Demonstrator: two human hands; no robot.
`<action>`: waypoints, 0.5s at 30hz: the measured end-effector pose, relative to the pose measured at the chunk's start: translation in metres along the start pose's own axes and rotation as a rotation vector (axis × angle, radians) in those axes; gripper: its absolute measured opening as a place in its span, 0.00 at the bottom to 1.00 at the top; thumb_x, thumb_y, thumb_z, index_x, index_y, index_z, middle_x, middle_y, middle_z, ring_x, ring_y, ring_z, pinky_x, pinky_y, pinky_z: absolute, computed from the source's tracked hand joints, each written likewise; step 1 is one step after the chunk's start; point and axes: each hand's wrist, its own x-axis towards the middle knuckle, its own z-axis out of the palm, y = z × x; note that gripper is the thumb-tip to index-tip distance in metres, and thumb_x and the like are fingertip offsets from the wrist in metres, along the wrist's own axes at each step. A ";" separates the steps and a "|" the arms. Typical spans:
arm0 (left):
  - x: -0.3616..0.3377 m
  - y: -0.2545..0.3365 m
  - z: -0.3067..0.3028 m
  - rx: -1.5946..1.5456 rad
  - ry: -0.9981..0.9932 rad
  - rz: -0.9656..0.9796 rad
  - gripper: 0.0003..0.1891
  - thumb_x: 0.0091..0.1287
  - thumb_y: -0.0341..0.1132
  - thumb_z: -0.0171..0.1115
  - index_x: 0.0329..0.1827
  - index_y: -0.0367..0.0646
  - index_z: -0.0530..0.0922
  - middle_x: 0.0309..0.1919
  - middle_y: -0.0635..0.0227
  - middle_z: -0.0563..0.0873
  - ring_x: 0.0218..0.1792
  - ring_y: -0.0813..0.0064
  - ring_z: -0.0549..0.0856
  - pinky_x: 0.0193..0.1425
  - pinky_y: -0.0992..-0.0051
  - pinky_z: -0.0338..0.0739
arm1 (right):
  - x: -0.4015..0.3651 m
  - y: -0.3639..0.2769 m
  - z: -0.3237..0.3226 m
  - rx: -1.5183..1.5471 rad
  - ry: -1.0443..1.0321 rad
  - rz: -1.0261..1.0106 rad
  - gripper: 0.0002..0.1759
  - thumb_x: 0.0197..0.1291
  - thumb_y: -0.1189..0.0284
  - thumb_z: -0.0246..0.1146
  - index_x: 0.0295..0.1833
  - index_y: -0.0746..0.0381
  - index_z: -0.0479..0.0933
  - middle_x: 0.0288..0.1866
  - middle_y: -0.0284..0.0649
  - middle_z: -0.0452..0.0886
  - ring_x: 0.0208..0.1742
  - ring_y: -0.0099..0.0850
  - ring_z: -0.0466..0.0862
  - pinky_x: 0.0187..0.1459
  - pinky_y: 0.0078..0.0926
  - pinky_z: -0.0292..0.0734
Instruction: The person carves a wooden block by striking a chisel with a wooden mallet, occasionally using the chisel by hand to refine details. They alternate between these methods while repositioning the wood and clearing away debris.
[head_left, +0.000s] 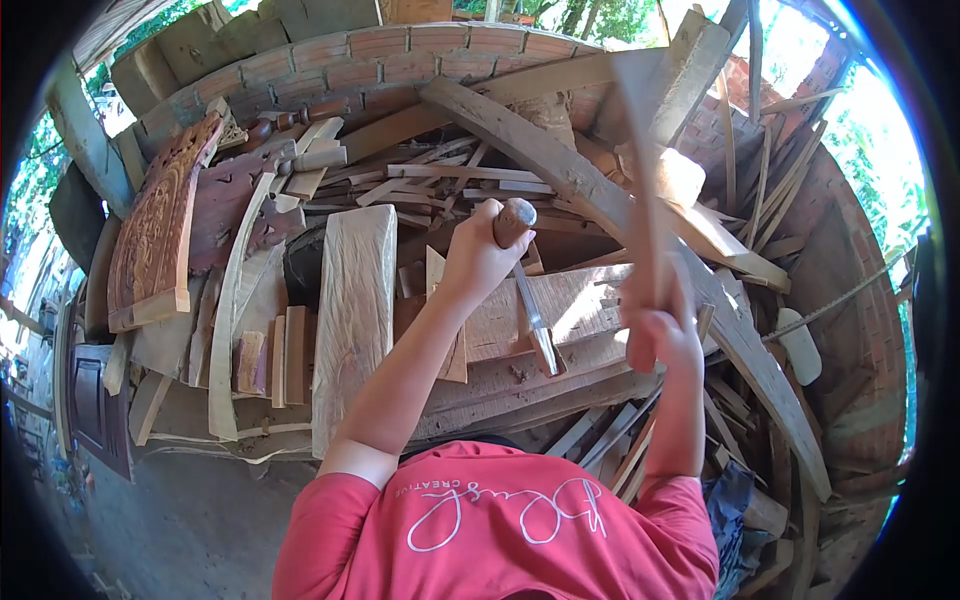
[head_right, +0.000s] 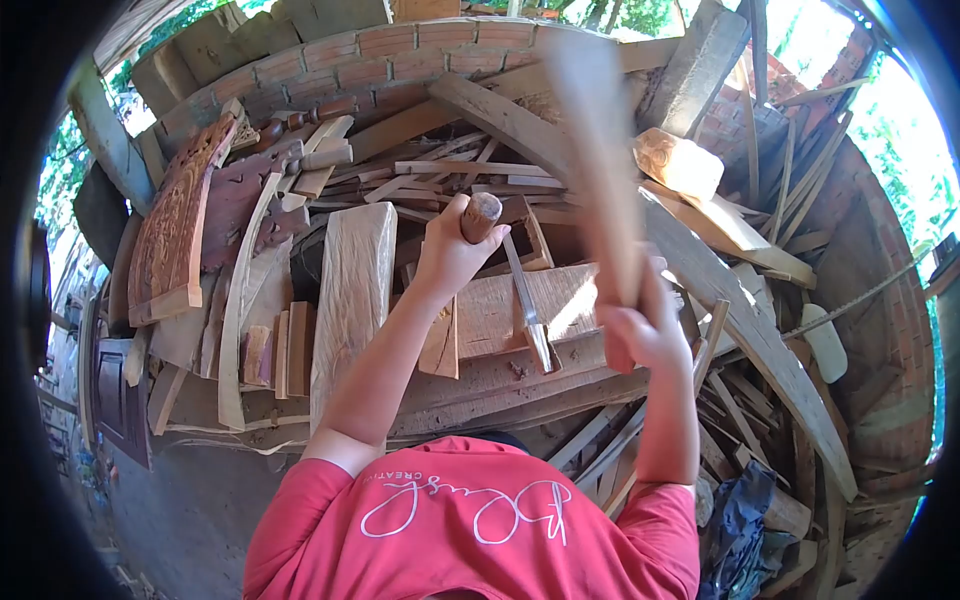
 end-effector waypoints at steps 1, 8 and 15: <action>-0.001 0.001 0.000 0.011 0.009 0.015 0.14 0.52 0.36 0.67 0.30 0.37 0.72 0.23 0.53 0.80 0.27 0.55 0.82 0.30 0.68 0.74 | 0.007 -0.004 -0.001 -0.156 -0.309 0.091 0.27 0.43 0.67 0.64 0.50 0.67 0.65 0.31 0.42 0.75 0.28 0.31 0.77 0.31 0.29 0.72; -0.001 -0.007 -0.004 -0.042 0.001 0.010 0.15 0.49 0.34 0.69 0.33 0.38 0.72 0.23 0.58 0.81 0.25 0.70 0.81 0.31 0.72 0.73 | -0.008 -0.031 -0.019 0.127 0.052 -0.071 0.27 0.44 0.72 0.64 0.50 0.66 0.63 0.25 0.38 0.75 0.24 0.26 0.75 0.28 0.24 0.71; -0.010 -0.004 -0.002 -0.051 0.048 0.033 0.13 0.50 0.33 0.68 0.30 0.37 0.72 0.23 0.54 0.80 0.26 0.61 0.83 0.30 0.71 0.74 | -0.007 -0.043 -0.019 -0.489 -0.405 0.019 0.32 0.43 0.67 0.67 0.53 0.69 0.65 0.28 0.48 0.75 0.29 0.35 0.77 0.33 0.29 0.72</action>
